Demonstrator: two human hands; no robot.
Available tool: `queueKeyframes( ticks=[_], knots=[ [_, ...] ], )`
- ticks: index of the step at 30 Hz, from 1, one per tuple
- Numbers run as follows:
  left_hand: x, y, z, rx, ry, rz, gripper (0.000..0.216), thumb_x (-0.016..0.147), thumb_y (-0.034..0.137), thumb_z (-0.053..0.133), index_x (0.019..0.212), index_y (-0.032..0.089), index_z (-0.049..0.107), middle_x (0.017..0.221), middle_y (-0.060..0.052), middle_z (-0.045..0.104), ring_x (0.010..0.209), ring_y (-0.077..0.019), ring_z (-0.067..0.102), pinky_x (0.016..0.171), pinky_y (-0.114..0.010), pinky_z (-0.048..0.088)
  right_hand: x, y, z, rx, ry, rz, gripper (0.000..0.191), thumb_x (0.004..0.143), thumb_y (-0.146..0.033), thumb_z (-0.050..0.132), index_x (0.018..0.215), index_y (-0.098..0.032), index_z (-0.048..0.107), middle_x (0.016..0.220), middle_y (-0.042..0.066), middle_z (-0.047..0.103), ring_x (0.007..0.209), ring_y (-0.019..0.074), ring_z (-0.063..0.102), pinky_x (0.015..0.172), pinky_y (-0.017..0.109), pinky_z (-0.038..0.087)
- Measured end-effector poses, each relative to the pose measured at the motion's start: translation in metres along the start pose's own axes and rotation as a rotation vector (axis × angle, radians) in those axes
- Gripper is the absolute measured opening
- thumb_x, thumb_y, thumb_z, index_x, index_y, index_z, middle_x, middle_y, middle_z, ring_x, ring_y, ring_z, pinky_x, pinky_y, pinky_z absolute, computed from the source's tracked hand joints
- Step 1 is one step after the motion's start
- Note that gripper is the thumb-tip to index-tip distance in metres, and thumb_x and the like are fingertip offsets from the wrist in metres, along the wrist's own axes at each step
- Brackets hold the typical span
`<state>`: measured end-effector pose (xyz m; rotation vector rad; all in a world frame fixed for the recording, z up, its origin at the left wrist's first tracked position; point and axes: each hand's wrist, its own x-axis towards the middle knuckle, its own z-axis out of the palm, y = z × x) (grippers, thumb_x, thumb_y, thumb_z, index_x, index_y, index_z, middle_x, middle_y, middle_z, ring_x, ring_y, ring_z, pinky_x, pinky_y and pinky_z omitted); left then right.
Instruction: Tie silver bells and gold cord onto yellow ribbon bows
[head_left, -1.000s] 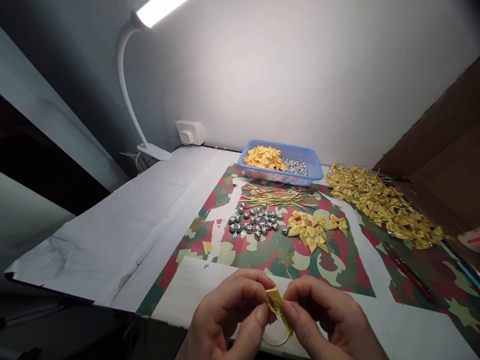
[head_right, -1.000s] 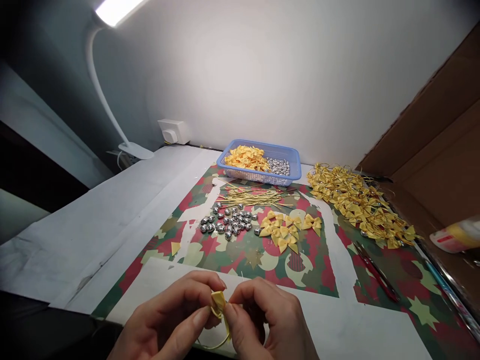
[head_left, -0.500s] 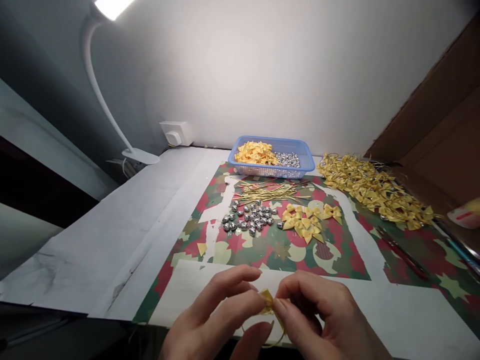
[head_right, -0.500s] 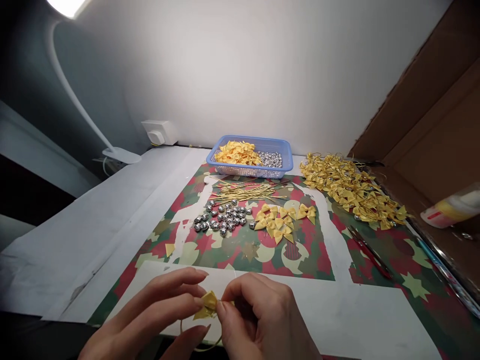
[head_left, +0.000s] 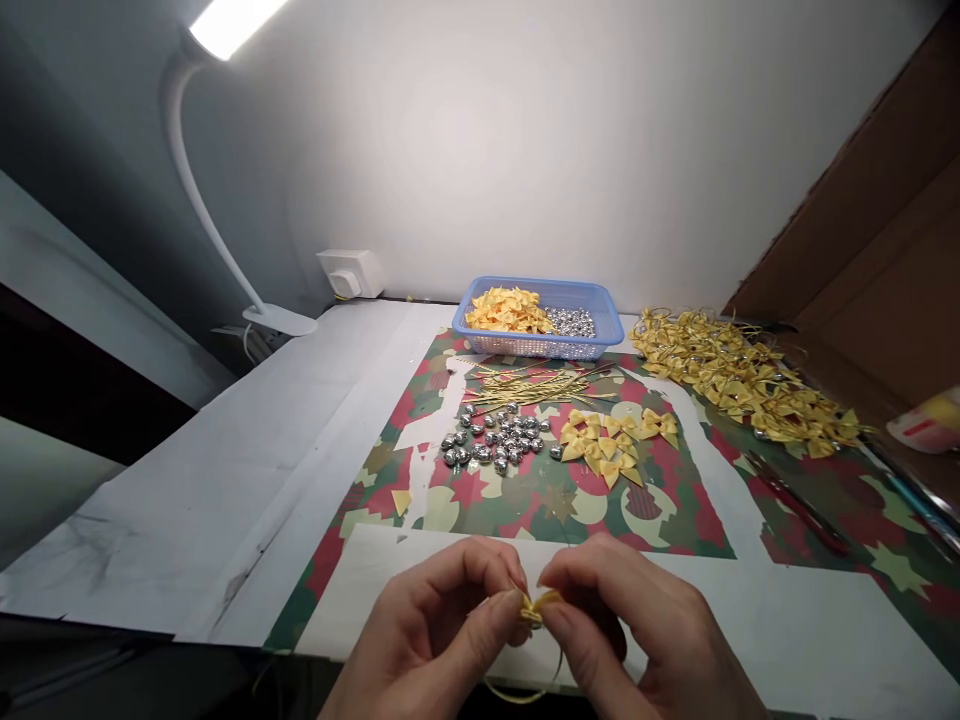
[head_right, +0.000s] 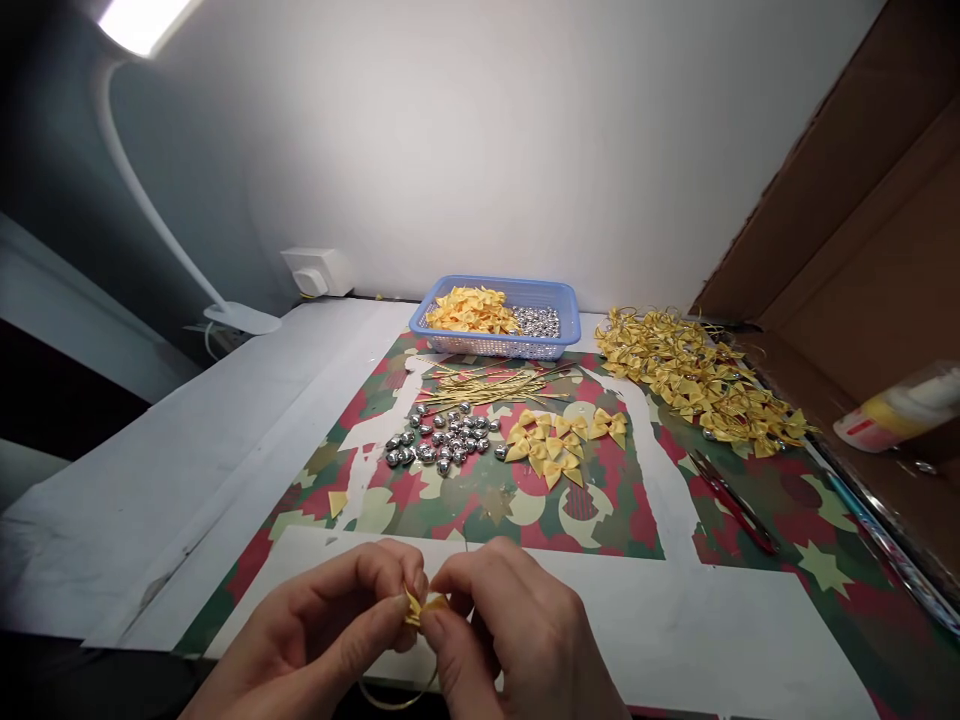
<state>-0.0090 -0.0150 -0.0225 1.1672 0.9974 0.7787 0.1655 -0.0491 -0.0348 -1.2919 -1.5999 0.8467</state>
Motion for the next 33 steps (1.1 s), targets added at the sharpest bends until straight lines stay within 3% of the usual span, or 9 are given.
queueKeyframes(
  ticks=[6,14,18,23,28,33],
  knots=[
    [-0.001,-0.004,-0.004,0.050,0.110,0.012,0.023,0.094,0.036,0.066,0.077,0.022,0.066,0.084,0.000,0.062,0.080,-0.0163,0.057,0.073,-0.020,0.049,-0.004,0.008,0.000,-0.031,0.067,-0.071,0.019,0.102,-0.019,0.043,0.104,-0.029,0.060,0.083,-0.002,0.061,0.071,0.0132,0.058,0.065,0.023,0.043],
    [-0.005,-0.002,0.001,0.046,0.086,0.014,0.022,0.095,0.036,0.065,0.078,0.022,0.065,0.083,0.000,0.062,0.081,-0.0166,0.059,0.075,-0.021,0.051,0.001,-0.001,0.004,-0.116,0.021,0.019,0.018,0.098,-0.031,0.054,0.082,-0.024,0.060,0.067,-0.003,0.054,0.056,0.0128,0.050,0.053,0.026,0.035],
    [-0.005,-0.001,0.000,0.064,0.070,0.019,0.021,0.095,0.035,0.065,0.080,0.021,0.066,0.084,-0.001,0.064,0.082,-0.0179,0.060,0.076,-0.023,0.053,0.004,-0.001,0.001,-0.155,0.000,-0.015,0.022,0.100,-0.026,0.046,0.083,-0.024,0.060,0.071,-0.002,0.054,0.059,0.0123,0.051,0.054,0.026,0.033],
    [-0.006,0.002,-0.001,0.102,0.097,0.101,0.017,0.093,0.031,0.067,0.079,0.021,0.068,0.085,-0.001,0.065,0.083,-0.0183,0.063,0.078,-0.023,0.054,0.003,0.003,-0.003,-0.139,-0.063,-0.067,0.027,0.103,-0.043,0.048,0.091,-0.024,0.063,0.073,-0.002,0.053,0.061,0.0136,0.051,0.055,0.027,0.032],
    [-0.005,0.002,-0.002,0.076,0.098,0.094,0.015,0.092,0.030,0.068,0.080,0.021,0.069,0.086,-0.002,0.067,0.084,-0.0184,0.064,0.079,-0.024,0.055,0.005,0.003,0.000,-0.198,-0.065,-0.025,0.027,0.102,-0.028,0.044,0.077,-0.022,0.053,0.070,-0.003,0.050,0.061,0.0124,0.048,0.057,0.026,0.030],
    [-0.006,0.002,-0.005,0.031,0.107,0.055,0.003,0.091,0.027,0.071,0.091,0.025,0.072,0.090,0.000,0.071,0.088,-0.0182,0.067,0.079,-0.022,0.057,0.011,0.005,-0.003,-0.165,-0.098,-0.045,0.026,0.101,-0.026,0.044,0.075,-0.022,0.049,0.069,-0.003,0.049,0.061,0.0118,0.049,0.058,0.026,0.031]
  ],
)
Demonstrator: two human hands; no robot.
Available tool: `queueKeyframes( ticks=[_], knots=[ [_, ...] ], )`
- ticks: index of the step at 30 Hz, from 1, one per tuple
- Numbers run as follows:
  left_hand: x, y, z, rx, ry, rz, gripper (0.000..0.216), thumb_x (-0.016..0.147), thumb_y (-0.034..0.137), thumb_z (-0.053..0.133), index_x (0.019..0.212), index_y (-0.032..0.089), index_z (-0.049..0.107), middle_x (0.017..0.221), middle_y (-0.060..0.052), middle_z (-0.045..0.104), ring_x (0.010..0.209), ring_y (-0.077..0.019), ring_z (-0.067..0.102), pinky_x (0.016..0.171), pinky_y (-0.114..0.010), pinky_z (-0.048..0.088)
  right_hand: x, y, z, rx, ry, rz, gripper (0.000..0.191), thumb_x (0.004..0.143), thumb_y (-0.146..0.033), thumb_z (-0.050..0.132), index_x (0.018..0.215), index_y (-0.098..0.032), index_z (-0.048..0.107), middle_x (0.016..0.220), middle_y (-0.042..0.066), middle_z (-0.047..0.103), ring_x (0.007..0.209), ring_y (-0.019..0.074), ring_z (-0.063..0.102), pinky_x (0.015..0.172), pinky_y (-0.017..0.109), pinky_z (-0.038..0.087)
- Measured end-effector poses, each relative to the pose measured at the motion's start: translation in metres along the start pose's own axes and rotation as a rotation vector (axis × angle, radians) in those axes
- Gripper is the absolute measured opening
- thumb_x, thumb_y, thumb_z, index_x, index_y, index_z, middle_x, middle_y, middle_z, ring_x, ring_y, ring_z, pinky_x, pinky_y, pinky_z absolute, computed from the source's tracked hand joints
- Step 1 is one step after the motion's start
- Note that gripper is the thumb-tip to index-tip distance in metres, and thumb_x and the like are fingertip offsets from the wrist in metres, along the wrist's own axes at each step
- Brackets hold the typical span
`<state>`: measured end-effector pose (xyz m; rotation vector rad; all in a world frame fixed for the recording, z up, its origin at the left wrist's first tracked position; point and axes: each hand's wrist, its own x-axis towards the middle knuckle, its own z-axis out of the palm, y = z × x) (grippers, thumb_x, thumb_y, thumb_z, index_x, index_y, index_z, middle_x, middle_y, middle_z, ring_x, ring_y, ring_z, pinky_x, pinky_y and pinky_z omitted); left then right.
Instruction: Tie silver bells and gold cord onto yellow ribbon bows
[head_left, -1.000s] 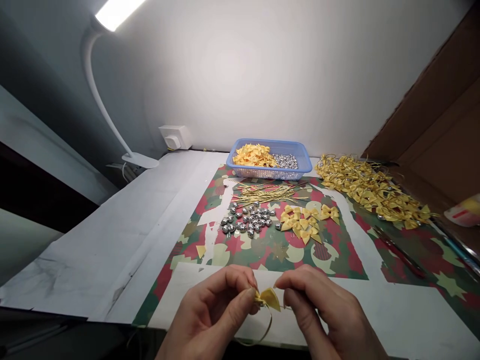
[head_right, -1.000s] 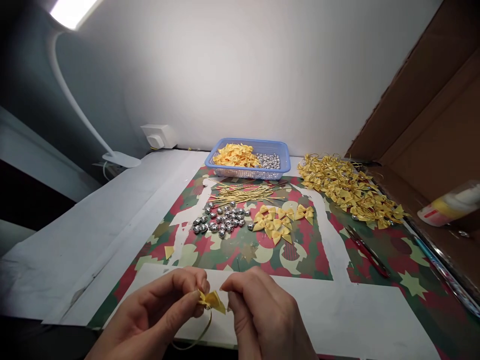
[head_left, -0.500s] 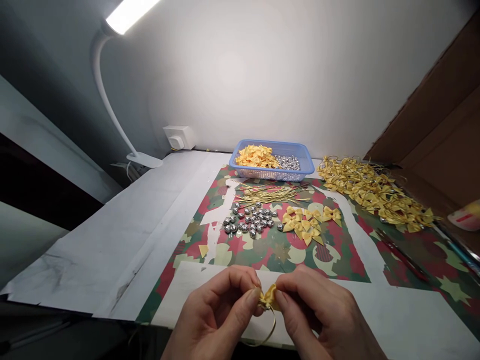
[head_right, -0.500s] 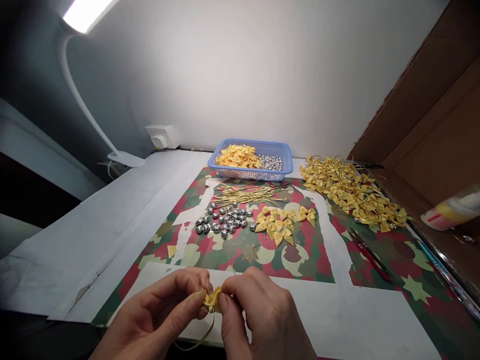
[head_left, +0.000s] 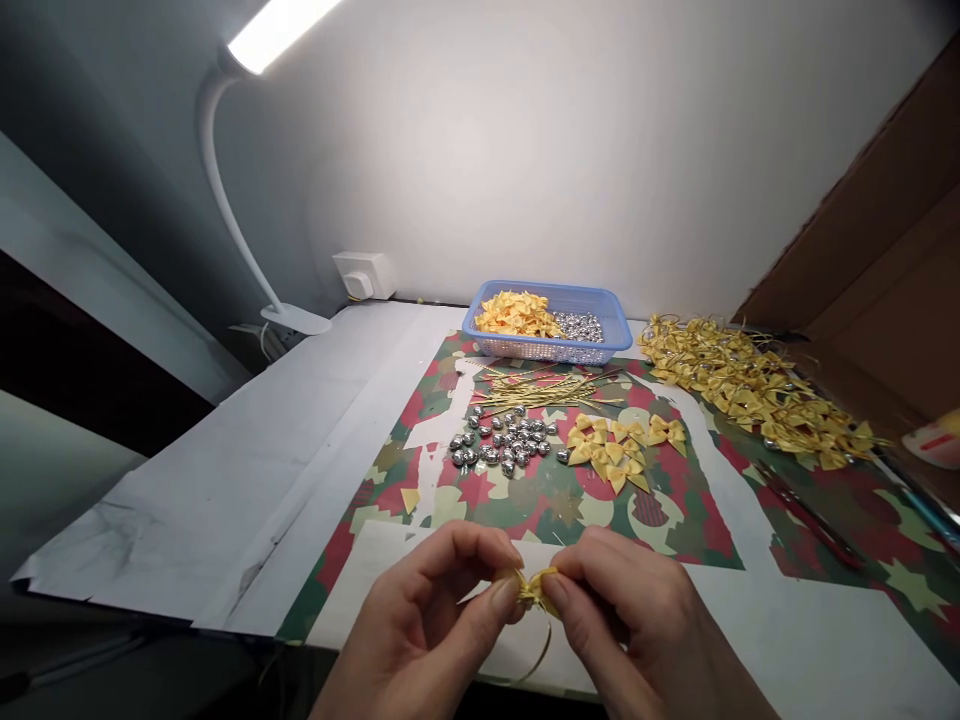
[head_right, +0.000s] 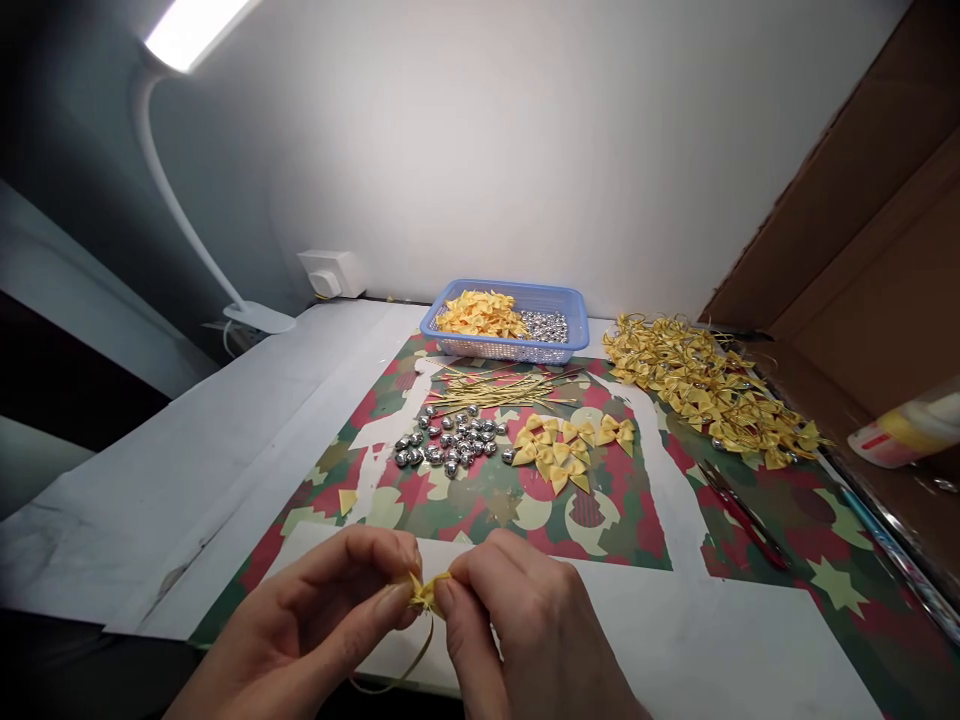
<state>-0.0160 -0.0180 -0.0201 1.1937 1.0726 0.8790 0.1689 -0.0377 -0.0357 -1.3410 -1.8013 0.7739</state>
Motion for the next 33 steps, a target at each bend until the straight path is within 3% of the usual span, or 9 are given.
queueKeyframes(
  ticks=[6,9,12,20,25,33],
  knots=[
    [-0.001,0.000,-0.003,0.045,-0.041,-0.071,0.020,0.092,0.037,0.070,0.110,0.030,0.070,0.111,0.000,0.072,0.100,-0.0201,0.067,0.083,-0.022,0.057,0.002,0.000,-0.004,-0.035,-0.026,-0.032,0.027,0.101,-0.025,0.044,0.074,-0.022,0.047,0.069,-0.003,0.046,0.058,0.0106,0.045,0.054,0.027,0.029],
    [0.001,0.005,-0.002,0.069,-0.097,-0.120,0.020,0.090,0.042,0.070,0.103,0.027,0.072,0.094,0.001,0.072,0.085,-0.0169,0.065,0.073,-0.020,0.055,0.001,0.000,-0.004,-0.013,-0.002,-0.045,0.026,0.100,-0.024,0.045,0.074,-0.022,0.049,0.070,-0.004,0.048,0.058,0.0099,0.046,0.054,0.026,0.029],
    [0.004,0.009,-0.002,0.062,-0.163,-0.175,0.020,0.089,0.042,0.072,0.096,0.024,0.074,0.070,0.005,0.063,0.067,-0.0126,0.056,0.062,-0.019,0.048,0.001,0.000,-0.004,0.011,0.010,-0.059,0.024,0.099,-0.022,0.045,0.077,-0.022,0.052,0.071,-0.005,0.049,0.059,0.0095,0.046,0.055,0.025,0.029],
    [0.007,0.010,-0.002,0.002,-0.170,-0.201,0.021,0.086,0.041,0.075,0.088,0.020,0.072,0.064,0.004,0.063,0.062,-0.0123,0.053,0.060,-0.021,0.043,0.001,0.005,-0.003,0.025,0.019,-0.111,0.022,0.099,-0.021,0.046,0.079,-0.023,0.054,0.073,-0.005,0.051,0.061,0.0097,0.049,0.056,0.026,0.030],
    [0.007,0.008,-0.001,0.042,-0.124,-0.162,0.018,0.087,0.036,0.073,0.081,0.019,0.072,0.063,0.003,0.067,0.062,-0.0129,0.057,0.061,-0.021,0.044,0.002,0.007,-0.003,0.056,0.011,-0.118,0.021,0.100,-0.022,0.048,0.082,-0.023,0.059,0.075,-0.004,0.054,0.064,0.0105,0.051,0.057,0.026,0.032],
    [0.008,0.002,0.004,-0.005,0.064,-0.141,0.012,0.077,0.025,0.076,0.069,0.018,0.070,0.053,0.004,0.062,0.054,-0.0110,0.053,0.054,-0.020,0.042,0.006,-0.002,-0.022,0.109,0.070,-0.072,0.026,0.104,-0.024,0.040,0.083,-0.021,0.055,0.073,-0.004,0.052,0.065,0.0104,0.050,0.060,0.023,0.036]
  ],
)
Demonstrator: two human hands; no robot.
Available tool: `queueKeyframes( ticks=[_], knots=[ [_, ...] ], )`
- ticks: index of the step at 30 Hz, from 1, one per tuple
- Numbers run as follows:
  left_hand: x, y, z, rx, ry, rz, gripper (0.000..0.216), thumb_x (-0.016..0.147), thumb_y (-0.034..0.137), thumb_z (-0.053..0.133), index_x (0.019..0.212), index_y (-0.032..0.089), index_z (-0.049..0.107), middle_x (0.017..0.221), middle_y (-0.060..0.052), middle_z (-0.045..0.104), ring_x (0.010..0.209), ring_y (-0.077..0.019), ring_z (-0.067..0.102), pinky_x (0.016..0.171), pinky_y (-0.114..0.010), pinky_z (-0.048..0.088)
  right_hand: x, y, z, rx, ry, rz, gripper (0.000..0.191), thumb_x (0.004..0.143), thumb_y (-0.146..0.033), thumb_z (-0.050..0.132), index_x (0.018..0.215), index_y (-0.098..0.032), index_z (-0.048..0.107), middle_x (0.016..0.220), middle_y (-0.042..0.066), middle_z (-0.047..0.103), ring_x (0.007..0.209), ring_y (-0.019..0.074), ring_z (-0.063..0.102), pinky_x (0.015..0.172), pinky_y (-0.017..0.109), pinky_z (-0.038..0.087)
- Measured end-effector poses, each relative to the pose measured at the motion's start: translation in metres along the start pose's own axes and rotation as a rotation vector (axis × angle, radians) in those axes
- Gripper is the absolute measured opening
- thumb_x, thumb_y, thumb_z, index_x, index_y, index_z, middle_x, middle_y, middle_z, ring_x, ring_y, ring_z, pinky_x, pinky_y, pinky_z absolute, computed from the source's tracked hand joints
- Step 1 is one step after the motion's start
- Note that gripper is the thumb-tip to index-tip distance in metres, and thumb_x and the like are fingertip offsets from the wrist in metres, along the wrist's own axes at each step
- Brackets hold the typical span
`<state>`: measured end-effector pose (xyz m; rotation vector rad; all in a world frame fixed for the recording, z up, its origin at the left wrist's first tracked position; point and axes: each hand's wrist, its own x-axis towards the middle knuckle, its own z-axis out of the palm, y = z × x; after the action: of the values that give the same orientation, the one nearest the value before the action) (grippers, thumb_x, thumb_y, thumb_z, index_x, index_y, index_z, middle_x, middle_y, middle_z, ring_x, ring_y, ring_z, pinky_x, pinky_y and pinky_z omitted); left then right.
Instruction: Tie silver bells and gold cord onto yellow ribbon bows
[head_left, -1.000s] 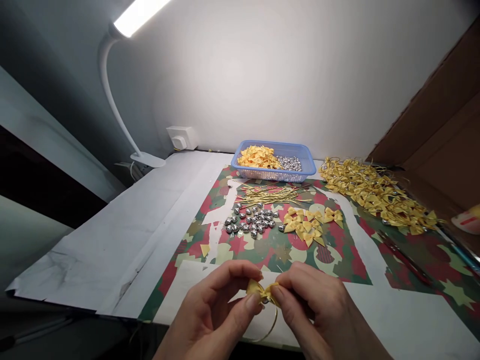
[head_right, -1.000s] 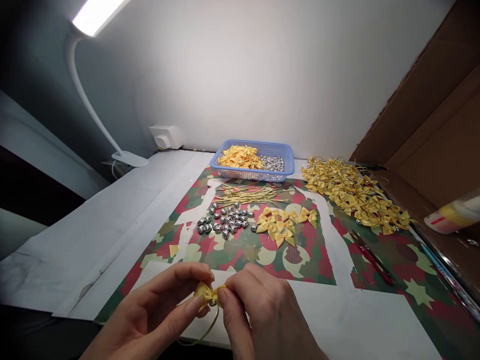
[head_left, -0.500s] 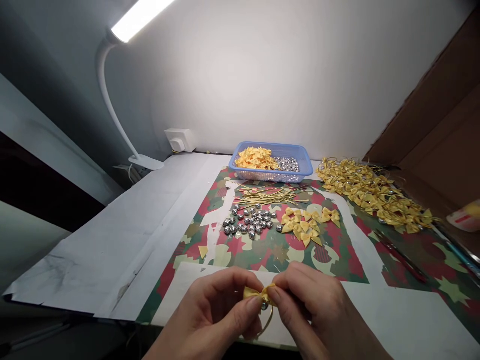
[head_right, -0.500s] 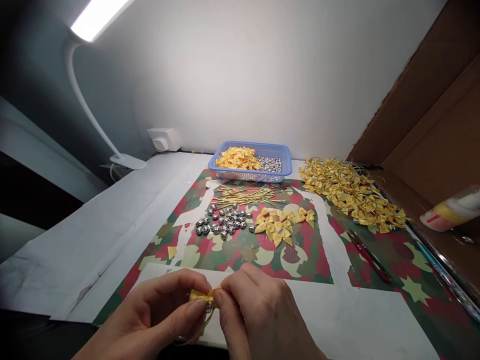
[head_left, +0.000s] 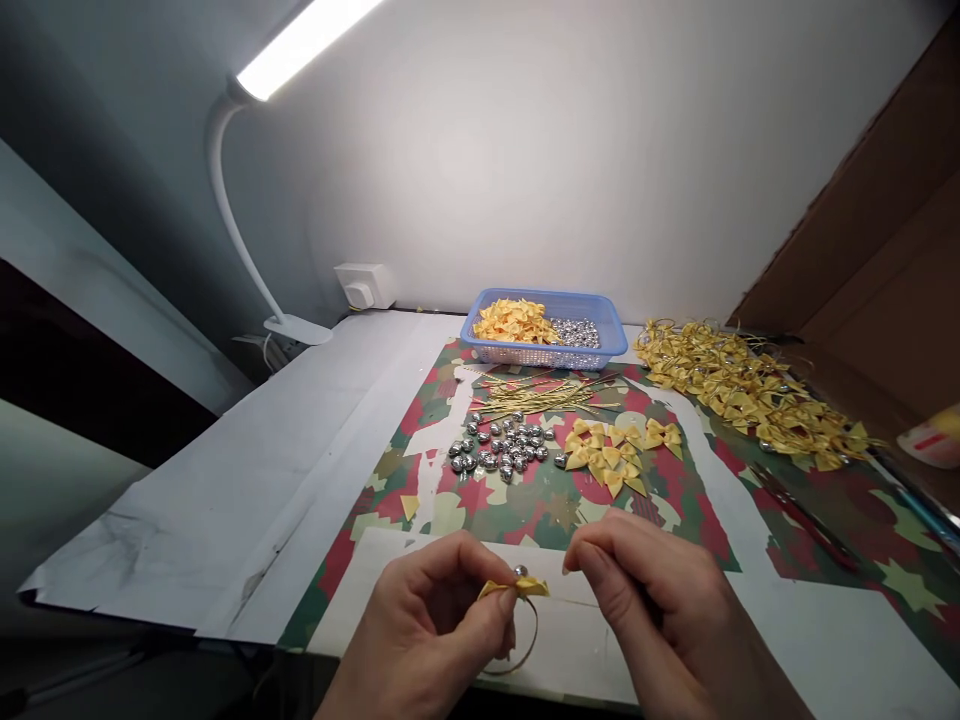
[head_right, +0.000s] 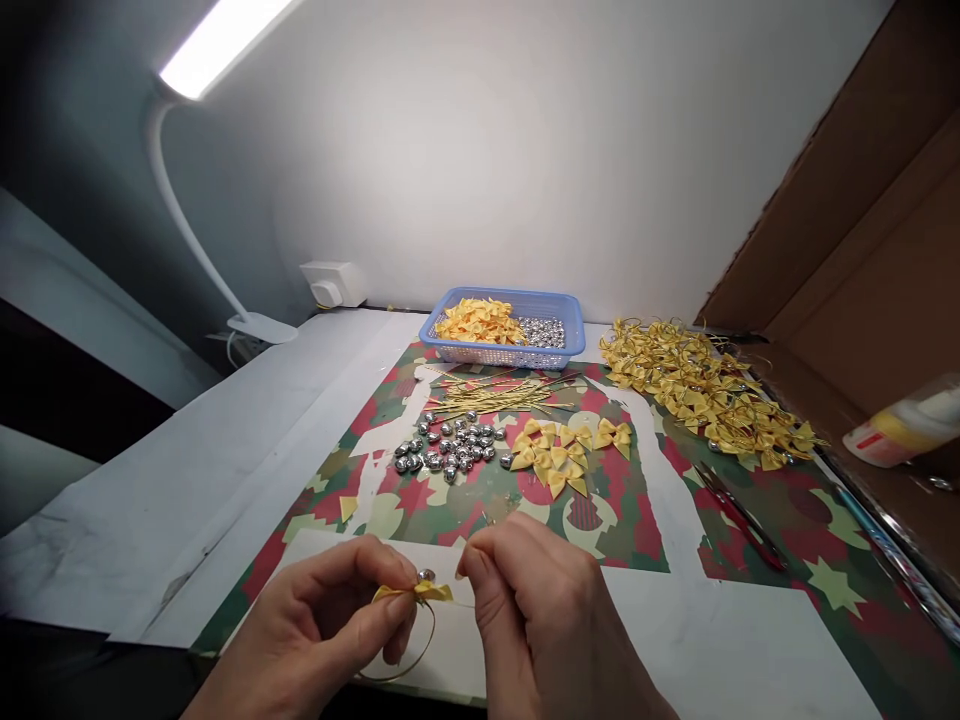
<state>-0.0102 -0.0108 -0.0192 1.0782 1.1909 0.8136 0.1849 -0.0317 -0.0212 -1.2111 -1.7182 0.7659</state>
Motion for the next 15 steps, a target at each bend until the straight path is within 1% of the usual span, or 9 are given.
queueKeyframes(
  ticks=[2,5,9,12,14,15],
  knots=[
    [0.000,0.000,0.002,-0.024,0.050,0.018,0.009,0.072,0.021,0.077,0.068,0.018,0.069,0.052,0.005,0.061,0.053,-0.0109,0.052,0.053,-0.020,0.042,-0.002,-0.001,-0.004,-0.038,0.001,0.020,0.027,0.105,-0.025,0.040,0.082,-0.022,0.054,0.072,-0.004,0.051,0.065,0.0109,0.051,0.060,0.024,0.037],
    [-0.001,0.000,0.005,-0.034,0.079,0.029,0.007,0.069,0.018,0.076,0.066,0.018,0.069,0.051,0.005,0.058,0.051,-0.0104,0.049,0.051,-0.020,0.039,-0.007,-0.002,-0.009,-0.082,0.006,0.029,0.027,0.105,-0.025,0.041,0.082,-0.023,0.053,0.071,-0.005,0.050,0.063,0.0105,0.050,0.059,0.023,0.037],
    [-0.004,0.000,0.008,0.001,0.150,0.062,0.006,0.069,0.020,0.074,0.066,0.017,0.070,0.052,0.005,0.056,0.052,-0.0106,0.047,0.051,-0.021,0.037,-0.012,-0.002,-0.010,-0.165,0.005,-0.016,0.025,0.105,-0.022,0.041,0.084,-0.023,0.054,0.072,-0.005,0.049,0.061,0.0099,0.048,0.057,0.023,0.036],
    [-0.002,-0.003,0.009,0.052,0.145,0.057,0.009,0.070,0.025,0.075,0.067,0.017,0.071,0.055,0.003,0.058,0.055,-0.0121,0.049,0.052,-0.021,0.039,-0.011,0.000,-0.007,-0.174,0.020,-0.008,0.025,0.104,-0.021,0.039,0.083,-0.022,0.053,0.073,-0.005,0.052,0.064,0.0102,0.051,0.060,0.023,0.037],
    [0.003,-0.005,0.011,0.067,0.110,0.039,0.011,0.070,0.027,0.078,0.067,0.018,0.071,0.055,0.004,0.058,0.055,-0.0117,0.048,0.052,-0.020,0.039,-0.008,0.009,-0.010,-0.153,0.032,0.028,0.027,0.104,-0.025,0.038,0.082,-0.023,0.054,0.072,-0.004,0.052,0.065,0.0107,0.054,0.061,0.023,0.040],
    [0.006,-0.006,0.013,0.063,0.082,0.027,0.013,0.071,0.028,0.079,0.068,0.018,0.072,0.055,0.004,0.058,0.055,-0.0115,0.048,0.052,-0.019,0.039,-0.008,0.017,-0.015,-0.145,0.042,0.056,0.027,0.105,-0.029,0.038,0.085,-0.023,0.057,0.075,-0.004,0.055,0.066,0.0109,0.055,0.061,0.022,0.042]
  ],
)
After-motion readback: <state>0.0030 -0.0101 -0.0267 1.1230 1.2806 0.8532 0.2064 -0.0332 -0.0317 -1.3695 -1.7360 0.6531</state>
